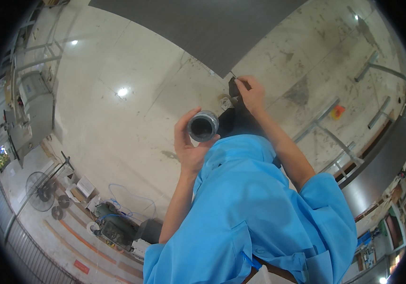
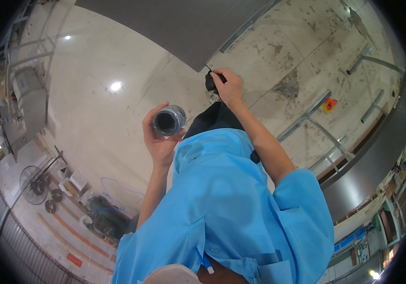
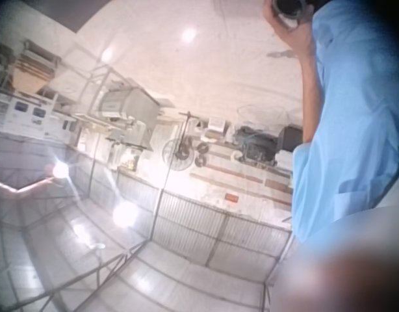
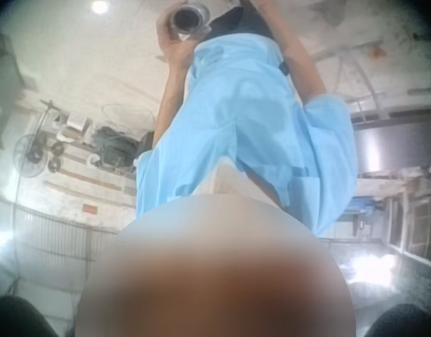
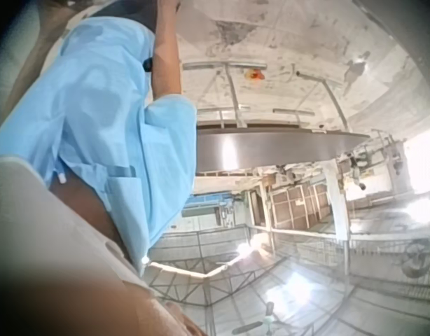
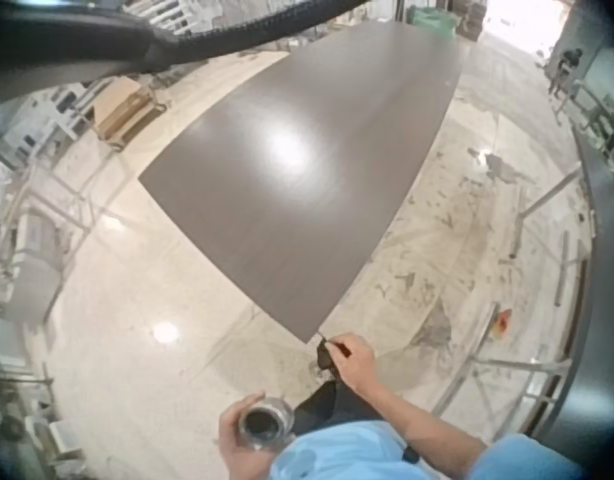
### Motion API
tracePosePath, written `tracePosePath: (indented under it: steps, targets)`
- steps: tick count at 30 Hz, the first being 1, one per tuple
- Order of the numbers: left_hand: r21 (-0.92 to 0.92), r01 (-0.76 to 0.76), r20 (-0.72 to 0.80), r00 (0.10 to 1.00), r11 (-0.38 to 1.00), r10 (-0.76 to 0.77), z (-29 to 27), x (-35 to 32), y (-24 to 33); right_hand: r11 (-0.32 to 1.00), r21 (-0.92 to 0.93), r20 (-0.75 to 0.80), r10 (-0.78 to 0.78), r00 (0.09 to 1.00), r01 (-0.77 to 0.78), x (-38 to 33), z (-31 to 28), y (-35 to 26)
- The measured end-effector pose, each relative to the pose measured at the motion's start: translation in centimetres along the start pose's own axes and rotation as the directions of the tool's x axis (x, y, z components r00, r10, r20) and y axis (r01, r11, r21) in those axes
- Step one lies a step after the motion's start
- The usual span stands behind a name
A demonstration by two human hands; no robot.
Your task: The person wipes a large gray panel with a cloth while holding a small container. They repeatedly dip the cloth into the container and wipe different sections of the panel's surface.
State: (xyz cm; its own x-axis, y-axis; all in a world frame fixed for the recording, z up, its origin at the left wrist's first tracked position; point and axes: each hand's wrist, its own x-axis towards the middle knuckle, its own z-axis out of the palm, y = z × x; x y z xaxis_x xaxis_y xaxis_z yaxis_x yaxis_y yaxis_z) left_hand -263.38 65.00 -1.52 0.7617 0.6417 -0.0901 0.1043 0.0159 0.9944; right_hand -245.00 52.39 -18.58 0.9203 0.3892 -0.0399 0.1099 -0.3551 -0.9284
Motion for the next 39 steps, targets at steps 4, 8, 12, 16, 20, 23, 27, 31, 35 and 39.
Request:
tracePosePath:
  steps: [4,8,12,16,20,23,27,31,35,39]
  targets:
    - [0.014,0.01,0.011,1.0,1.0,-0.01,-0.1,-0.2,-0.1,0.999,-0.023,0.057,-0.023,0.998,0.024,-0.4,0.4,0.0]
    - [-0.006,0.009,0.023,1.0,1.0,-0.009,-0.1,-0.3,-0.1,1.0,-0.009,0.008,-0.021,1.0,0.021,-0.7,0.6,0.1]
    - [0.022,-0.016,0.028,1.0,1.0,0.015,-0.1,-0.5,-0.2,0.997,-0.041,-0.011,-0.066,0.998,0.065,-0.8,0.5,0.4]
    - [-0.001,0.009,0.028,1.0,1.0,-0.009,-0.1,-0.7,-0.2,0.994,-0.078,0.027,-0.072,0.997,0.074,-0.7,0.4,0.6]
    - [0.012,0.006,0.035,0.999,1.0,-0.006,-0.1,-0.8,-0.1,0.987,-0.115,0.013,-0.111,0.994,0.112,-0.8,0.3,0.5]
    - [0.021,0.003,0.035,0.999,1.0,-0.004,-0.1,-0.8,-0.1,0.991,-0.102,0.014,-0.081,0.997,0.082,-0.9,0.3,0.4]
    - [0.012,-0.005,0.038,0.999,1.0,0.005,-0.1,-0.8,-0.2,0.999,-0.037,-0.062,0.026,0.998,-0.028,-0.7,0.1,0.3]
    - [0.007,0.001,0.047,0.999,1.0,-0.001,-0.1,-0.7,-0.2,0.989,-0.118,0.011,-0.09,0.996,0.09,-0.3,0.0,0.4]
    - [0.021,0.002,0.053,0.999,1.0,-0.004,-0.2,-0.7,-0.1,0.999,-0.044,-0.041,0.024,0.999,-0.026,-0.1,-0.1,0.4]
    - [0.036,0.004,0.062,0.998,0.999,-0.007,-0.2,-0.6,-0.2,0.993,-0.113,0.033,-0.016,0.999,0.02,0.5,-0.4,0.5]
